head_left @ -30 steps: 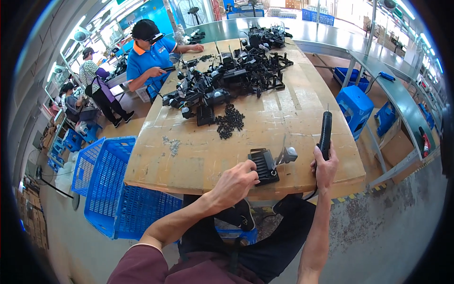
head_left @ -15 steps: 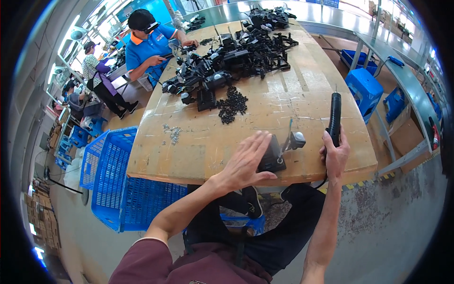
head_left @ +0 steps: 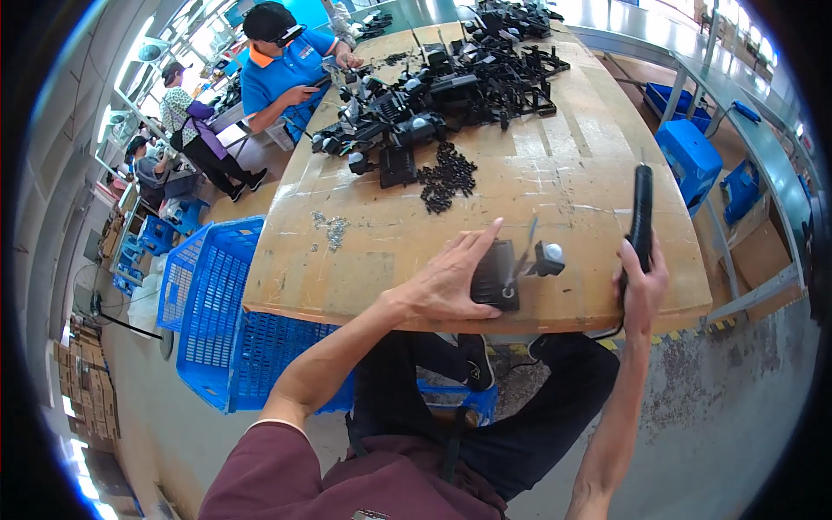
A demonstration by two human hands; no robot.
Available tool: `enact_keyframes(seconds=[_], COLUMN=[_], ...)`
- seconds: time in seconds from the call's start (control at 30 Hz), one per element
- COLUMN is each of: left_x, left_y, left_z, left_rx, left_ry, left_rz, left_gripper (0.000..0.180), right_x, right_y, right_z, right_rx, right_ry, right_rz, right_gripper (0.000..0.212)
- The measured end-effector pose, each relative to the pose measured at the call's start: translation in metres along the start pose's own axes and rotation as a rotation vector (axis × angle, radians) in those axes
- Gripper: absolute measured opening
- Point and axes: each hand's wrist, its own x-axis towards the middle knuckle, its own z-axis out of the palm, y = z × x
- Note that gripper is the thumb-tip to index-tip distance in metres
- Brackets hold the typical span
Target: The person assembles electronic components by picking up a housing and a sensor, then using a power screwdriver to fasten them together. They pick up a bracket and screw it onto the housing before placing the completed unit into a blue crate.
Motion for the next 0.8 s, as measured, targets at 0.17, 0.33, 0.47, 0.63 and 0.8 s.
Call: enact_keyframes(seconds=[0.17, 0.33, 0.47, 0.63, 0.8], left_x=[-0.031, -0.069, -0.067, -0.011, 0.015], left_y=[-0.037, -0.068, -0.109, -0.107, -0.112], left_z=[-0.005, -0.031, -0.043, -0.04, -0.039], left_rx=[0.063, -0.331, -0.155, 0.056, 0.347], left_ry=[0.116, 0.513, 0.642, 0.576, 0.509], left_rz=[0.039, -0.026, -0.178, 0.01, 0.107], left_gripper=[0.138, 0.09, 0.037, 0.025, 0.02], right_x=[-0.094, -0.179, -0.203, -0.208, -0.214], right_y=[-0.027, -0.041, -0.023, 0.004, -0.011], right_z=[-0.016, -0.015, -0.005, -0.002, 0.008], right_rx=[0.131, -0.003, -0.077, -0.334, -0.284], right_ry=[-0.034, -0.176, -0.231, -0.243, -0.144], right_rz=[0.093, 0.4, 0.416, 0.267, 0.317], right_gripper=[0.039, 0.073, 0.079, 0.08, 0.075])
